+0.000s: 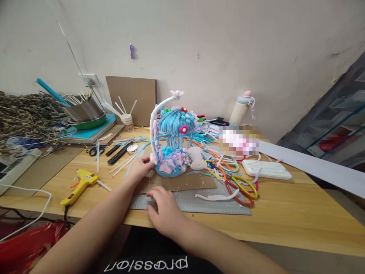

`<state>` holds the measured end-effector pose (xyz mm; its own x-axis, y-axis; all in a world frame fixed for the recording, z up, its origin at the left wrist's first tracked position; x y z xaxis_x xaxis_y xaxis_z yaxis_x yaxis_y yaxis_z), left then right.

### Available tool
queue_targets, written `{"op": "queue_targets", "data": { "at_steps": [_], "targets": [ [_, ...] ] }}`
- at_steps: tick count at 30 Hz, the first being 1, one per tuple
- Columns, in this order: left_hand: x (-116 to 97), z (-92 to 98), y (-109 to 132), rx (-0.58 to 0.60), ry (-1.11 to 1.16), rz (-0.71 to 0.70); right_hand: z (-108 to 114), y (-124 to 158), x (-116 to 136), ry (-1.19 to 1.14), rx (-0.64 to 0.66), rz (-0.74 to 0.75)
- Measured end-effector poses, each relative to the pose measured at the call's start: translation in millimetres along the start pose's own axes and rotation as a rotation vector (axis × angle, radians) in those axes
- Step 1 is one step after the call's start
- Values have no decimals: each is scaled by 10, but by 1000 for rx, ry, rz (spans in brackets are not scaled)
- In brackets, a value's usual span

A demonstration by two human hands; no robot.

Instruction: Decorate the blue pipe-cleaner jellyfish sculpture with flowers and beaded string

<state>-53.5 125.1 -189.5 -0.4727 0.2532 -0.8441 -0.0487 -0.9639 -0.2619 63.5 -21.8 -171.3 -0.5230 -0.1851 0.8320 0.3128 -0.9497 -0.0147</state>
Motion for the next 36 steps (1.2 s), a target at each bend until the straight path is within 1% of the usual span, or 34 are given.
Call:
{"op": "queue_targets", "data": {
  "at_steps": [2, 4, 8, 10, 12, 15, 17, 19, 21, 25, 29, 33, 36],
  "targets": [
    [-18, 0, -2, 5, -14, -5, 61, 30, 16, 28, -4, -2],
    [-36, 3, 0, 11, -27, -6, 163, 70, 51, 118, -10, 4],
    [-63, 12, 11, 25, -47, -2, 475, 150, 107, 323, -53, 5],
    [-73, 17, 20, 34, -56, -2, 638, 179, 91, 379, -84, -27],
    [-80, 21, 29, 40, -65, -3, 749, 203, 56, 437, -98, -69],
    [-89, 31, 40, 42, -77, -4, 794, 221, -19, 566, -62, -148],
    [-95, 41, 44, 38, -84, -2, 775, 229, -69, 654, -16, -202],
    [-98, 48, 45, 33, -88, 0, 743, 240, -76, 688, 31, -224],
    [-97, 47, 44, 30, -86, -1, 708, 252, -9, 637, 68, -196],
    [-70, 30, 44, 21, -79, -4, 694, 260, 277, 338, 125, -87],
    [-30, 29, 43, 1, -71, 8, 724, 148, 503, 96, 162, -92],
    [5, 26, 30, -3, -56, 6, 633, -16, 719, -10, 226, -54],
    [48, 15, 29, -3, -34, 7, 523, -132, 815, -77, 280, -42]
  ]
}}
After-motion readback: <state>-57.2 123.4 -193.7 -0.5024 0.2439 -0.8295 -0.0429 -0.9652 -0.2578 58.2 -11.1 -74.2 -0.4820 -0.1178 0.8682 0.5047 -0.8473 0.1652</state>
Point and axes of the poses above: each hand's wrist, its own y-axis away from the middle knuckle, its own z-axis out of the back of the hand, x = y × z, the point moved 10 cm from there along -y, towards the middle knuckle, and after that the axes turned 12 degrees about -z, right-handed, at the moved point
